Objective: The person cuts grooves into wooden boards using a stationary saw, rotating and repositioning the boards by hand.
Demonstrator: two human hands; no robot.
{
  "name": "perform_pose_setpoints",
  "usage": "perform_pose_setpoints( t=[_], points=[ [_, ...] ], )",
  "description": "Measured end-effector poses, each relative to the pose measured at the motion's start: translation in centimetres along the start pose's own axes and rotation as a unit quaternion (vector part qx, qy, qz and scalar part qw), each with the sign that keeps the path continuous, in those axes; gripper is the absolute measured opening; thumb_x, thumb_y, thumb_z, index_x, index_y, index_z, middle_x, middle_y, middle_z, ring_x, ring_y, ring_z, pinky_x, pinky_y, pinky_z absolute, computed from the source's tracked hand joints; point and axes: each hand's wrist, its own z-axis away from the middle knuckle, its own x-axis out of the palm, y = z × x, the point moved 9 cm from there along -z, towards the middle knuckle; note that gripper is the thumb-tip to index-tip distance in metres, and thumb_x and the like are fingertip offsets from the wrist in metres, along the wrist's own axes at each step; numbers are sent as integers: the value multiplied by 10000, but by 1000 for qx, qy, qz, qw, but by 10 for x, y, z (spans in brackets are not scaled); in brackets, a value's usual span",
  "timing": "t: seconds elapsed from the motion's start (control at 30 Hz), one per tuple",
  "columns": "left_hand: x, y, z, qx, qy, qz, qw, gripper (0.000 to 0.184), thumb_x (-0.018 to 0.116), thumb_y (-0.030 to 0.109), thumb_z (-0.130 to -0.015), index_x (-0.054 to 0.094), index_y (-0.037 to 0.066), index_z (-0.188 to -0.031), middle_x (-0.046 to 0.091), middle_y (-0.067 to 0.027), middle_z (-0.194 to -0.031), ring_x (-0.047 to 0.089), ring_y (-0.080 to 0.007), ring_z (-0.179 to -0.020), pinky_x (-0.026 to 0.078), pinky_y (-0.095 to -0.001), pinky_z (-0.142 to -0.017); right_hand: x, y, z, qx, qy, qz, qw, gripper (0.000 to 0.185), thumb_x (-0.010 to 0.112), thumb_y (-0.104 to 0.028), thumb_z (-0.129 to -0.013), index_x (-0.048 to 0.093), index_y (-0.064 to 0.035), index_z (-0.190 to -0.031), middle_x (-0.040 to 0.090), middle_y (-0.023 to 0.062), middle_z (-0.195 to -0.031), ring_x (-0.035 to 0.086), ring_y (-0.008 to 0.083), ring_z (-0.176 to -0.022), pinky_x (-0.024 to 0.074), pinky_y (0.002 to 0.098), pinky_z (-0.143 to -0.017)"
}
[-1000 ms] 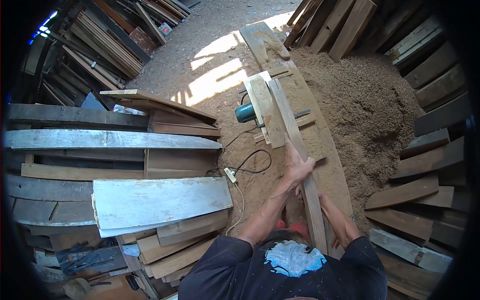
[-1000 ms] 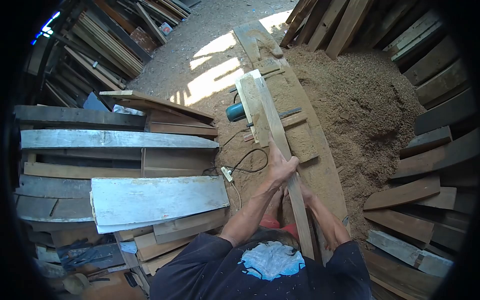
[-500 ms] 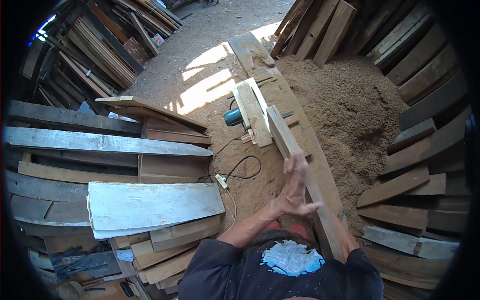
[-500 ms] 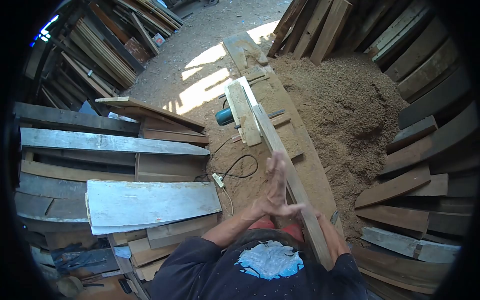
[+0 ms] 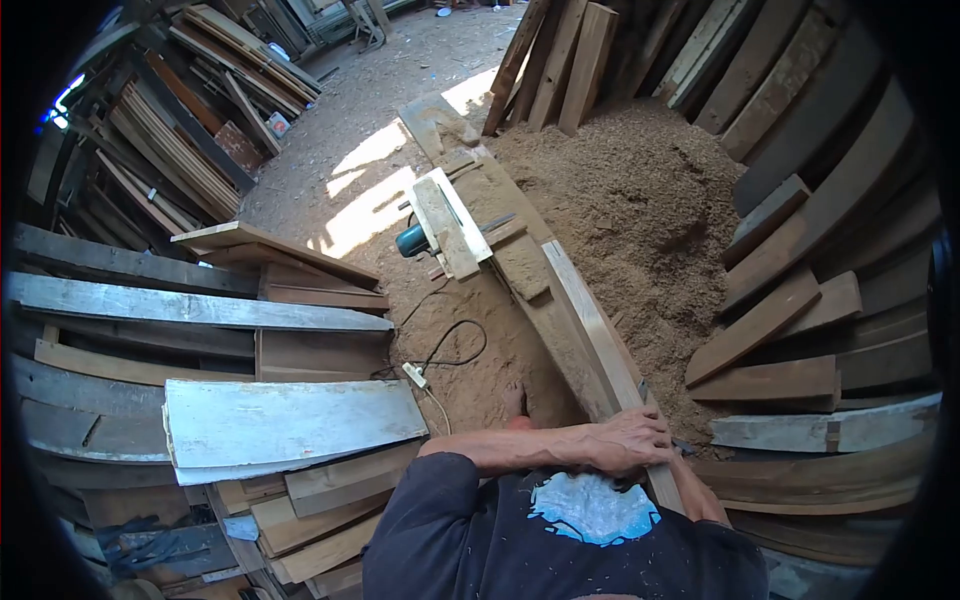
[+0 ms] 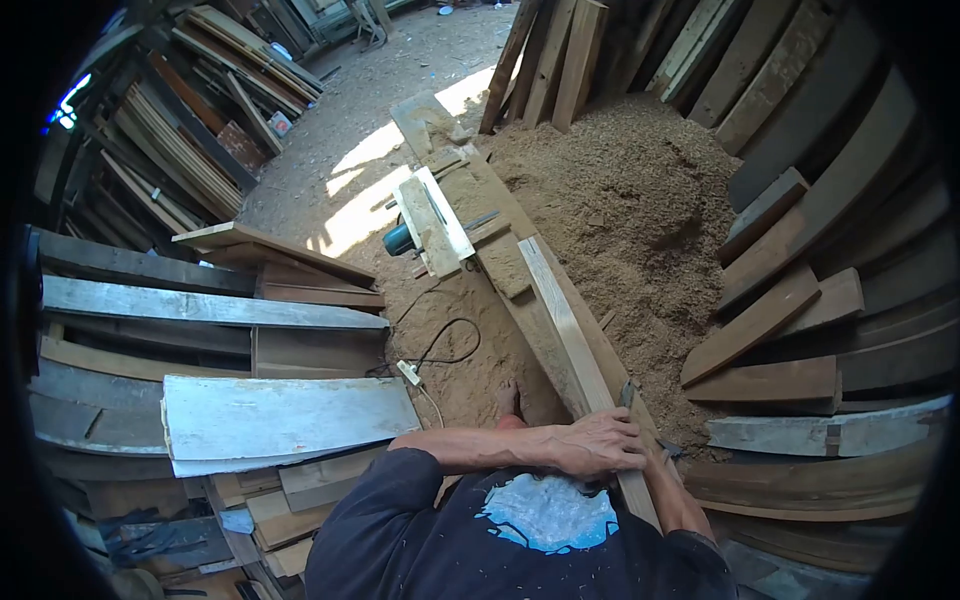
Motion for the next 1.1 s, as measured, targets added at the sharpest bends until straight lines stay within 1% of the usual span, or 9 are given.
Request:
perform_pose_setpoints(
  t=[0.27,0.4,0.5,0.57,0.63,0.73,0.8,1.0,1.1],
  points=[
    [-24,-17,-33,-43,17,114,992,578,919,321,-586,682,159,-1088,664,-2,-877,627,-216,-916,368,-424,-945,-41,-10,131,61,88,17,994,633,458,-596,-1045,629,-52,-1319,729,102,-1054,703,167,-869,574,340,-819],
    [-70,-37,-46,-81,101,130,983,542,936,399,-624,700,144,-1040,669,-6,-846,635,-218,-888,371,-409,-945,-117,10,243,-35,82,-219,972,580,561,-475,-1039,609,49,-1282,718,144,-1089,706,197,-894,583,381,-852],
    [-104,-54,-49,-97,168,134,972,567,950,390,-632,703,143,-1079,665,2,-882,618,-205,-884,389,-390,-958,-170,20,280,-162,272,-85,945,586,628,-405,-1002,539,55,-1354,706,186,-1144,688,245,-1042,556,367,-926],
    [-129,-58,-47,-128,211,127,961,597,953,409,-648,704,119,-1107,670,-14,-936,597,-210,-930,423,-374,-929,-166,54,242,10,327,150,933,686,682,-449,-950,503,10,-1428,666,164,-1264,668,290,-1119,540,396,-974],
    [-149,-70,-47,-163,228,231,932,600,960,386,-678,690,65,-1107,678,-25,-977,626,-165,-954,487,-323,-878,-128,31,200,-18,356,228,906,742,741,-412,-910,473,-14,-1476,617,162,-1364,622,311,-1213,499,416,-1032],
    [-178,-73,-43,-157,296,423,842,594,923,378,-766,647,14,-1147,679,-12,-989,623,-103,-935,509,-289,-856,-73,-38,128,-315,362,247,842,610,833,-215,-828,597,-24,-1358,625,202,-1341,600,306,-1235,480,435,-1038],
    [-204,-69,-40,-131,322,456,819,611,896,417,-804,620,15,-1172,676,-17,-1055,614,-89,-960,502,-276,-870,-59,-72,94,-343,303,193,868,609,827,-276,-842,602,-42,-1357,624,206,-1335,611,320,-1218,477,441,-1040],
    [-302,-81,-9,-40,405,407,817,464,756,399,-947,595,33,-1181,669,-11,-1114,593,-68,-995,477,-258,-904,-29,-191,59,-270,247,443,818,540,746,-388,-912,633,-38,-1306,671,194,-1206,645,344,-1124,498,456,-988],
    [-358,-104,20,-95,467,212,853,665,468,602,-1034,591,-13,-1255,672,-47,-1141,592,-107,-1031,470,-269,-922,-2,-232,16,-361,239,367,823,488,698,-374,-943,638,-23,-1277,675,197,-1188,648,338,-1102,507,464,-963]
  ],
)
